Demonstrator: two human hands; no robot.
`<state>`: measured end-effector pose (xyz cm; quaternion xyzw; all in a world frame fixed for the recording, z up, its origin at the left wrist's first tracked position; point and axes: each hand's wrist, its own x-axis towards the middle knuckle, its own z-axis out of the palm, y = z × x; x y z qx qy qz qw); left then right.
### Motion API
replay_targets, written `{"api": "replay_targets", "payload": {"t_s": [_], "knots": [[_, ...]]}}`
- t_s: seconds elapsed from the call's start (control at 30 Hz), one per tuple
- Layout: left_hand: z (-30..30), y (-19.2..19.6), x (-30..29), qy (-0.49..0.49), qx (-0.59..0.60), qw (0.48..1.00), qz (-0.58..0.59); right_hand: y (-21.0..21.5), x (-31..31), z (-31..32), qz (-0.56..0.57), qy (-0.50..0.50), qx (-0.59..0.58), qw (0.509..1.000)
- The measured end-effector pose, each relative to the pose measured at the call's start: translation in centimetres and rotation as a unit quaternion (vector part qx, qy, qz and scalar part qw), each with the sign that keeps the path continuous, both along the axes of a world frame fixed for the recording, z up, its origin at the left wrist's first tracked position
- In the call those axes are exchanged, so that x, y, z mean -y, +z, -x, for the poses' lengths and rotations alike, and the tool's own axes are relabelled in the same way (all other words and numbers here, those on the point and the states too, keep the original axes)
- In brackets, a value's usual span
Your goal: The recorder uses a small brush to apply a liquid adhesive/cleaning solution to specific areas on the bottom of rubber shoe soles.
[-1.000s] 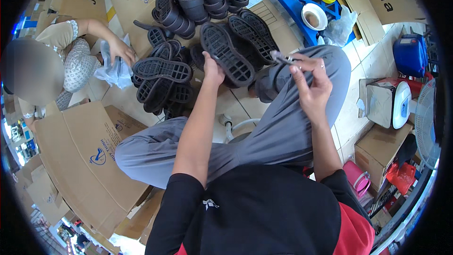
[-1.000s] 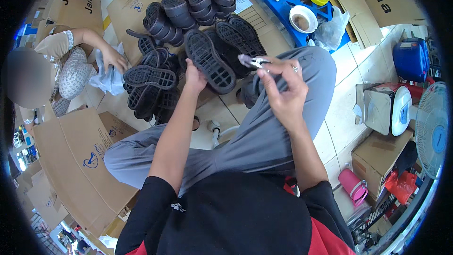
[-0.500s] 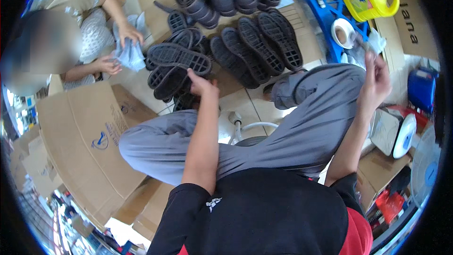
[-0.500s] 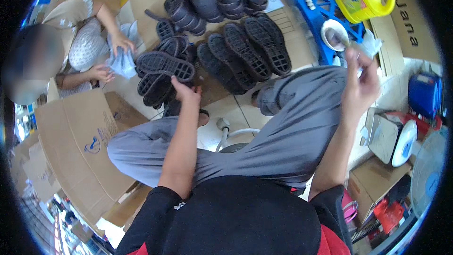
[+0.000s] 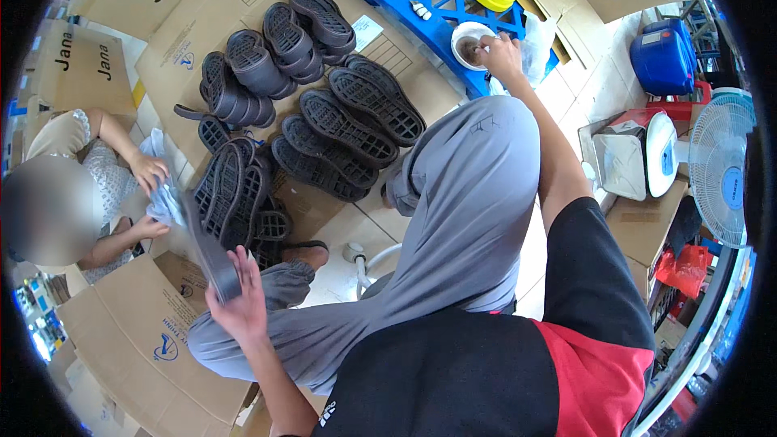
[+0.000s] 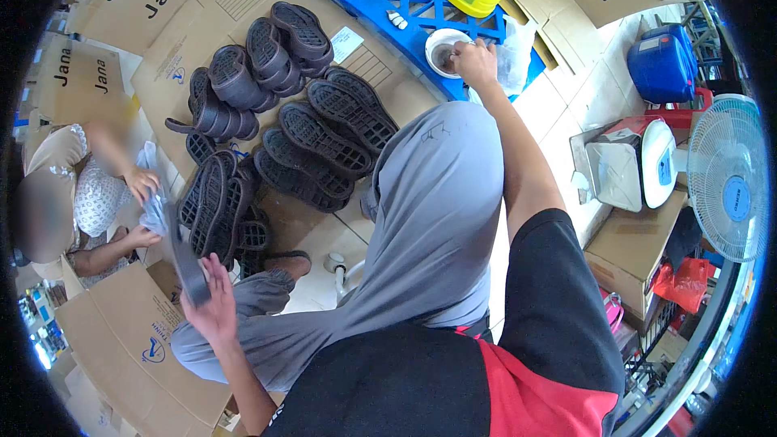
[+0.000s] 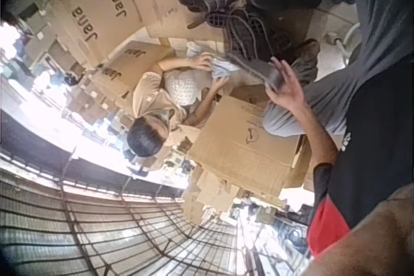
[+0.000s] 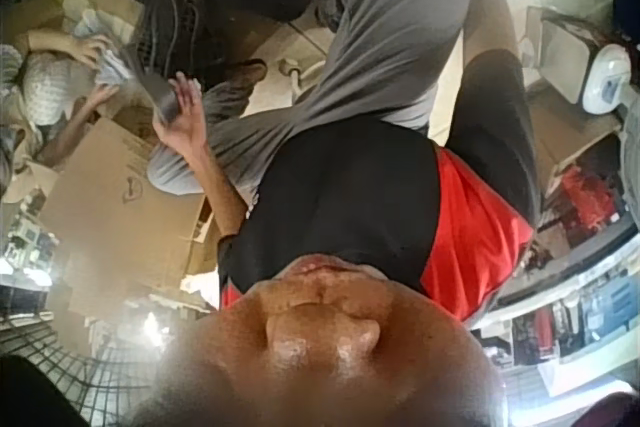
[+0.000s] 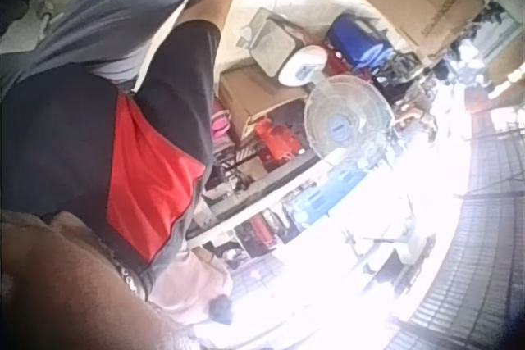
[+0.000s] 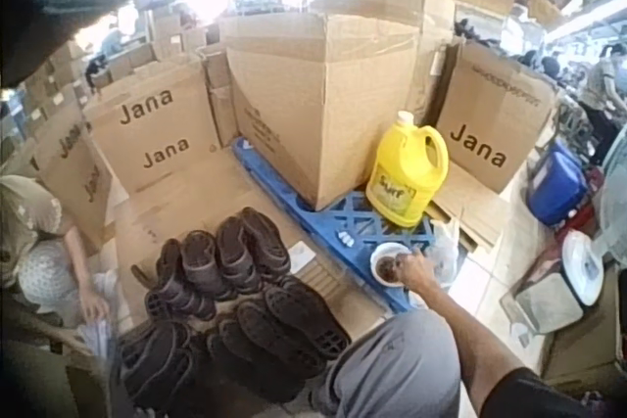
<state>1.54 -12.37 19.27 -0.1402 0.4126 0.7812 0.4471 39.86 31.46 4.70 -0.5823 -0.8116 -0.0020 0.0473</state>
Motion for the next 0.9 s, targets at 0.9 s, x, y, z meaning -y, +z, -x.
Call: {"api": "replay_targets", "payload": {"t_s": [0.9], "knots": [[-12.2, 1.8, -5.0, -0.336, -0.026, 0.923, -0.186, 22.4, 22.5, 10.9, 0.323, 0.009, -0.693, 0.644]]}}
